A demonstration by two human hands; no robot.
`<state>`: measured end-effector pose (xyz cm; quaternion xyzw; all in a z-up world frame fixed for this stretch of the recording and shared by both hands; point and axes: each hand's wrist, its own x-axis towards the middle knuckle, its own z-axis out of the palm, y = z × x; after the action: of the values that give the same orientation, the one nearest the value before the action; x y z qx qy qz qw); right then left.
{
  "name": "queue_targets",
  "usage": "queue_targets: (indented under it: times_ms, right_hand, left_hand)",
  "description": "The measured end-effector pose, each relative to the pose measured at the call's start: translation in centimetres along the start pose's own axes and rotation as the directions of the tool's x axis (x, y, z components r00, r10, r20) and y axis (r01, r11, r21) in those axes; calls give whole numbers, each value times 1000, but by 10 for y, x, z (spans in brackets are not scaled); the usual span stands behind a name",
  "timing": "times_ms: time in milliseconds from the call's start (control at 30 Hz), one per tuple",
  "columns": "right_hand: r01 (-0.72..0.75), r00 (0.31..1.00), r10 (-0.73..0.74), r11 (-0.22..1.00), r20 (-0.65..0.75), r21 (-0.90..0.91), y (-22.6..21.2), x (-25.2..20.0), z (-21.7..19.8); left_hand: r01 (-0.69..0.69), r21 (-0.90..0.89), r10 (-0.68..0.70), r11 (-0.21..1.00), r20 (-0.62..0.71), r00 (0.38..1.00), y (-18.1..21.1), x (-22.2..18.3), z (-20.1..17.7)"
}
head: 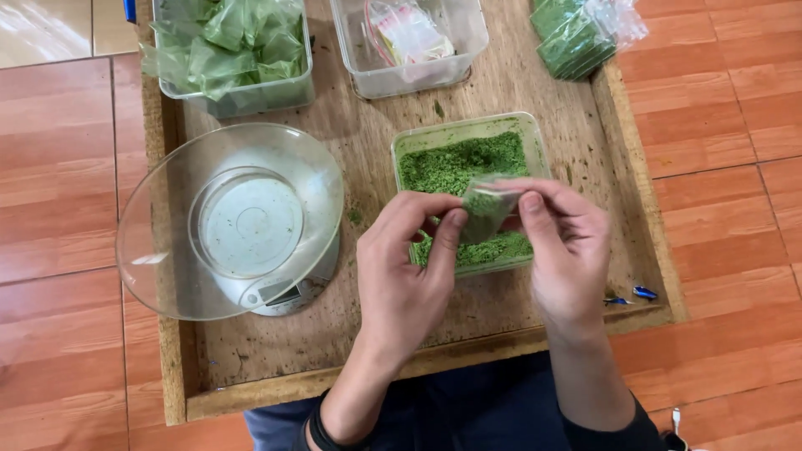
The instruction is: Filling small plastic bags with green powder using a spoon and sealing them.
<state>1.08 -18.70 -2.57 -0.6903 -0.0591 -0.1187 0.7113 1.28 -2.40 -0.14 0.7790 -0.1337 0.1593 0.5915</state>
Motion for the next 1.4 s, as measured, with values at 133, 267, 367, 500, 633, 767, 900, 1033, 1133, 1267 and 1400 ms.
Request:
queue_targets:
  times_ms: [133,267,367,500,633,767,900,1033,1133,1267,1400]
  right_hand:
    - [43,999,-45,989,-10,-139,-16,1,8]
    - [71,997,-76,978,-19,-195,-14,0,10]
    - [67,996,-76,977,-41,-205,-15,-2,11]
    - [70,997,-77,980,-28,-188,-15,-2,10]
    - [46,997,-56,984,-52,-174,-12,-4,13]
    - [-62,992,47,990,-117,-127,-9,-2,11]
    - [-60,997,54,993,-60,-101,-10,-1,7]
    - [-81,997,81,992,-10,-100,-19,-1,9]
    - [-43,987,61,992,152,-118,-29,4,4]
    - [66,989,-42,983,141,-170,-24,4,0]
    - [146,973,-70,923,220,-355,-38,9,1]
  left_hand:
    - [12,-39,-13,999,-11,1000,2,0,-2]
    - [7,-54,-9,999,-35,999,0,0,0]
    - [-3,-61,2,998,-26,1000,1,0,-1]
    - [8,-49,-10,999,-36,999,-1,-1,-1]
    - [-8,-39,7,999,-29,1000,-4,-2,1]
    - [4,-59,-5,998,-25,1000,0,-4,-3]
    - [81,-93,-77,992,41,996,-2,-2,-5]
    - [77,-82,-72,994,65,995,-2,-3,-7]
    - [61,-78,-57,995,53,997,-1,-4,-8]
    - [-6,-10,6,1000,71,997,-1,-1,-10]
    - [-22,-41,26,999,107,994,-1,0,-12]
